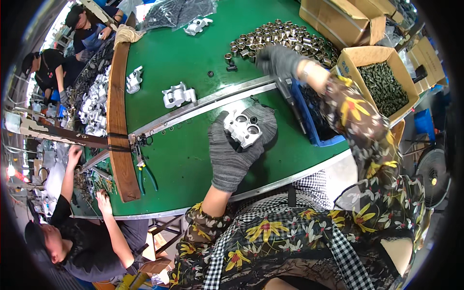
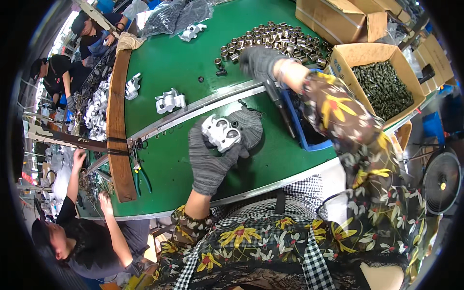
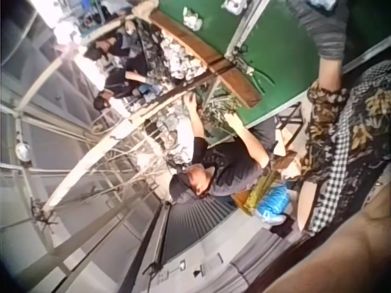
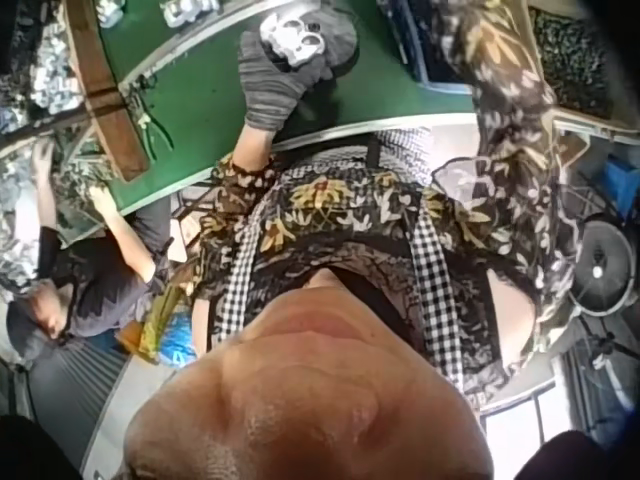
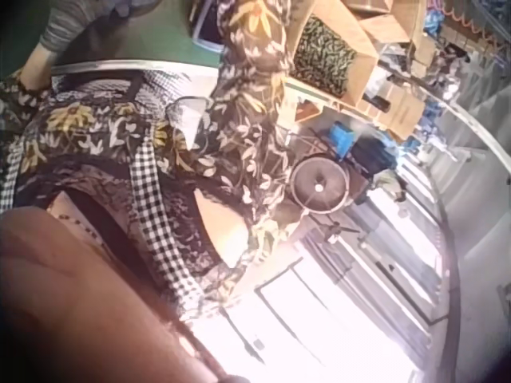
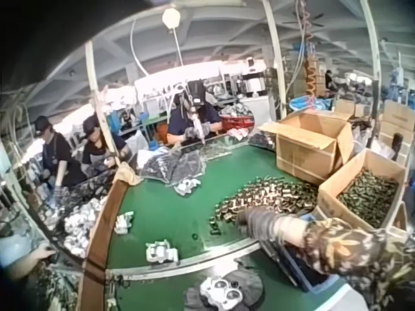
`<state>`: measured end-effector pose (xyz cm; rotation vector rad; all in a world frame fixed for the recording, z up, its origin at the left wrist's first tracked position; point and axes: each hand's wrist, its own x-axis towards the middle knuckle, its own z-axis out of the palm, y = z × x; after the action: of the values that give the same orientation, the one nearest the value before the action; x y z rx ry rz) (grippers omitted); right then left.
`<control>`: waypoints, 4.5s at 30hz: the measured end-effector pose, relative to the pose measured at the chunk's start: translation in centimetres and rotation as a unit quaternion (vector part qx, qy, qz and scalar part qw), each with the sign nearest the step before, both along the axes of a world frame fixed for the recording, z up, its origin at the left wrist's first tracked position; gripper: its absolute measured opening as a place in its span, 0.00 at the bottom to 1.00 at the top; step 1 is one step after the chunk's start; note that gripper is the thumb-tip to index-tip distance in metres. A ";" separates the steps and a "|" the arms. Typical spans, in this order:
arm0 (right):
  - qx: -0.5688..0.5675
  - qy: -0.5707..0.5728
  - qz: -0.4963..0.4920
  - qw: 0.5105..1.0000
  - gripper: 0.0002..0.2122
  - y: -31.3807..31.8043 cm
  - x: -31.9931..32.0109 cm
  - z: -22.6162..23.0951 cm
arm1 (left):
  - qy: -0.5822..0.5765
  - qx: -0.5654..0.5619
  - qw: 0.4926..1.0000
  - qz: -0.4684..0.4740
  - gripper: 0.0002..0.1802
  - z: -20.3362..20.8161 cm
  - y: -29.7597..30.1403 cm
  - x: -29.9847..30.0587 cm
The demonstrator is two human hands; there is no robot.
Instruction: Assemble small metal and plastic components at a factory workbench.
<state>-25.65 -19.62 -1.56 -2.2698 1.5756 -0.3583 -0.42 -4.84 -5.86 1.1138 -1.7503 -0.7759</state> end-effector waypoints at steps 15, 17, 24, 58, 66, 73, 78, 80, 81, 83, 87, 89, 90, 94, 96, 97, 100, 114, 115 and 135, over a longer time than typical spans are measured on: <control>0.036 0.014 -0.176 0.984 0.13 -3.2 4.2 0.1 | 0.034 0.132 0.990 -0.022 0.53 0.1 -0.2 0.1; 0.089 -0.088 -0.101 0.987 0.12 0.3 5.2 2.9 | 0.105 0.219 0.967 -0.071 0.53 0.2 -1.8 0.6; -0.160 -0.099 0.210 0.959 0.08 10.6 2.4 2.1 | 0.050 0.187 0.960 -0.202 0.52 -0.4 -4.8 -1.0; -0.152 0.032 0.170 0.973 0.06 7.1 3.1 3.4 | -0.098 0.178 0.972 -0.115 0.56 -1.3 -5.2 0.7; 0.004 0.416 -0.068 0.907 0.15 3.7 5.0 -5.1 | -0.081 0.094 0.985 -0.117 0.46 -3.0 -5.2 0.2; -0.013 0.210 -0.173 0.962 0.14 3.0 5.5 -8.6 | -0.112 0.088 0.986 -0.091 0.50 -3.4 -5.9 -0.2; 0.050 0.054 -0.193 0.978 0.14 3.9 2.9 -6.2 | -0.102 0.143 0.976 -0.127 0.42 -3.7 -6.3 -1.0; -0.002 -0.275 -0.330 0.903 0.14 2.6 1.6 -7.3 | -0.085 0.189 0.970 -0.130 0.38 -3.4 -6.2 -1.3; -0.009 -0.388 -0.255 0.885 0.13 0.9 5.5 -8.0 | -0.091 0.204 0.971 -0.080 0.38 -4.7 -6.0 1.7; -0.032 -0.543 -0.222 0.809 0.14 3.6 3.7 -1.4 | -0.070 0.220 0.965 -0.121 0.37 -3.0 -5.5 -0.1; -0.040 -0.623 -0.145 0.768 0.20 9.4 6.8 8.3 | -0.003 0.321 0.934 -0.156 0.35 -1.8 -5.5 -1.4; 0.009 -0.583 -0.082 0.808 0.16 9.2 7.6 6.9 | 0.002 0.304 0.944 -0.130 0.53 -1.6 -5.1 -1.1; 0.060 -0.534 -0.007 0.844 0.14 9.2 9.1 6.5 | 0.003 0.306 0.945 -0.113 0.53 -1.7 -5.0 0.1; -0.263 -0.470 0.049 0.841 0.16 9.0 11.4 2.4 | -0.058 0.332 0.931 -0.142 0.51 -2.1 -5.5 -0.4; -0.049 -0.575 0.000 0.817 0.08 9.6 10.6 0.5 | -0.118 0.268 0.944 -0.155 0.50 -3.3 -5.8 -0.1; -0.050 -0.499 0.019 0.865 0.06 10.2 10.1 1.1 | -0.068 0.418 0.894 -0.144 0.52 0.3 -5.5 -0.9; 0.019 -0.559 -0.007 0.829 0.06 11.6 10.9 1.7 | -0.168 0.284 0.927 -0.177 0.53 0.4 -5.2 -0.7; -0.084 -0.586 0.063 0.803 0.10 8.1 9.3 4.2 | -0.037 0.273 0.950 -0.149 0.45 -0.5 -4.4 -0.2; -0.077 -0.656 0.100 0.744 0.10 8.1 10.6 3.1 | -0.086 0.147 0.975 -0.141 0.46 -2.5 -4.9 0.4; -0.247 -0.485 0.062 0.837 0.05 6.9 10.0 -0.6 | 0.026 0.435 0.884 -0.169 0.32 3.1 -3.7 -1.9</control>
<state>-15.61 -12.71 -2.14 -1.8946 0.8228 -1.7106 -2.35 -8.55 -2.72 1.3230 -1.5757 -1.9140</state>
